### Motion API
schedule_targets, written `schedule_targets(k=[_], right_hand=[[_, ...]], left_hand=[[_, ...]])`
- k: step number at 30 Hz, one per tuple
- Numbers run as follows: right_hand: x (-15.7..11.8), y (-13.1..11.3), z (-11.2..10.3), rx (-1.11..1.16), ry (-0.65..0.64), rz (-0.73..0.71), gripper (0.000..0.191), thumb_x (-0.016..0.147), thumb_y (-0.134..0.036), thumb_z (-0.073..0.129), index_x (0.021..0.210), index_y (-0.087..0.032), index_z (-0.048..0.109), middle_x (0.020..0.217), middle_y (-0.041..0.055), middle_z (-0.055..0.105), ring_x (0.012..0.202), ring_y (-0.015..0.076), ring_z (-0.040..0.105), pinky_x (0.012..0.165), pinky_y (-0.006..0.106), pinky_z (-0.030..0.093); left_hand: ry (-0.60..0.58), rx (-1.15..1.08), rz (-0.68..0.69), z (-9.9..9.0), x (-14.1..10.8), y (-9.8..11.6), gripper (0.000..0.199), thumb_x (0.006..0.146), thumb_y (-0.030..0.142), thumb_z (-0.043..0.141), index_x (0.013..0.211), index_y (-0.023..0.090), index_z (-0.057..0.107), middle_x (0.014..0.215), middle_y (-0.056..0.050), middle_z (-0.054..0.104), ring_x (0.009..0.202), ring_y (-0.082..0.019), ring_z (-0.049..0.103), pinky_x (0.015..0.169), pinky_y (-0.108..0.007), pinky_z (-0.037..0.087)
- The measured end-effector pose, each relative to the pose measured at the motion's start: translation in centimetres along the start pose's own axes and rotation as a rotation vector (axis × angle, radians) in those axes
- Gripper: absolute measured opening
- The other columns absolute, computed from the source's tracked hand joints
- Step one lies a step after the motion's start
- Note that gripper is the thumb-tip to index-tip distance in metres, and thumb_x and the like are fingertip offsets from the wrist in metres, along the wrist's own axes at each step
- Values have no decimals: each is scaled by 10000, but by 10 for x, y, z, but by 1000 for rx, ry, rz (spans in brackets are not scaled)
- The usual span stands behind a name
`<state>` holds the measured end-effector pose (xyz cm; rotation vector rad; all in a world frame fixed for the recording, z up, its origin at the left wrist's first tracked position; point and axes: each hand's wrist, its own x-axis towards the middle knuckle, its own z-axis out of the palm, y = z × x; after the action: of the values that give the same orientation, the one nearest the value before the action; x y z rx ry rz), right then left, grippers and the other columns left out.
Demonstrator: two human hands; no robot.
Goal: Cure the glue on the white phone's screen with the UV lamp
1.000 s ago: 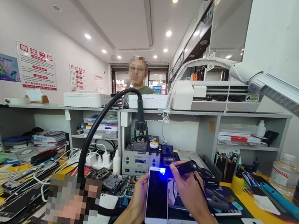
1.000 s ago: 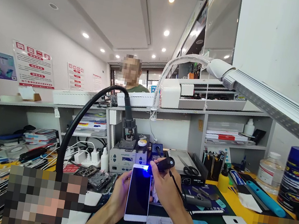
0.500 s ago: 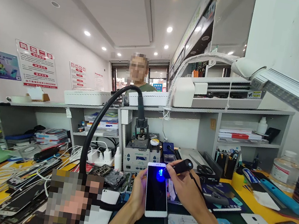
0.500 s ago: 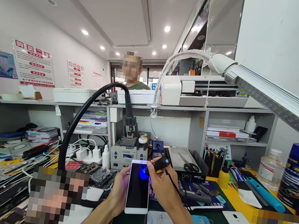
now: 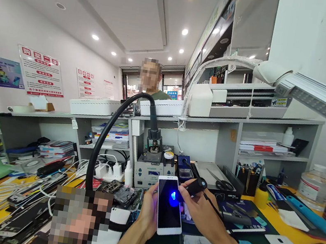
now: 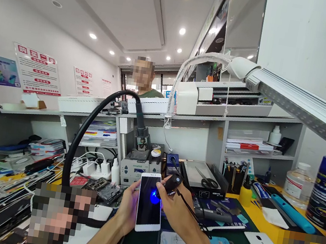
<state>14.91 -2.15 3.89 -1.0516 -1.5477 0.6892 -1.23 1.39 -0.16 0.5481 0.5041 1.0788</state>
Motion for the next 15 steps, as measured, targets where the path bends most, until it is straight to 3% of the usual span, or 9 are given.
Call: schedule_targets(k=[7, 15], right_hand=[[-2, -1, -3, -124, 3, -55, 266, 933, -491, 594, 932, -237, 671, 888, 55, 709, 805, 251, 664, 738, 382, 568], [-5, -3, -4, -229, -73, -55, 275, 959, -515, 539, 923, -263, 644, 841, 9, 684, 786, 228, 628, 751, 355, 505]], left_hand=[[-4, -17, -29, 5, 0, 6, 584, 924, 591, 514, 1238, 119, 654, 977, -147, 757, 913, -307, 717, 898, -459, 524], [13, -20, -23, 10, -6, 10, 595, 923, 615, 507, 1256, 147, 664, 1024, -149, 761, 974, -316, 712, 934, -460, 505]])
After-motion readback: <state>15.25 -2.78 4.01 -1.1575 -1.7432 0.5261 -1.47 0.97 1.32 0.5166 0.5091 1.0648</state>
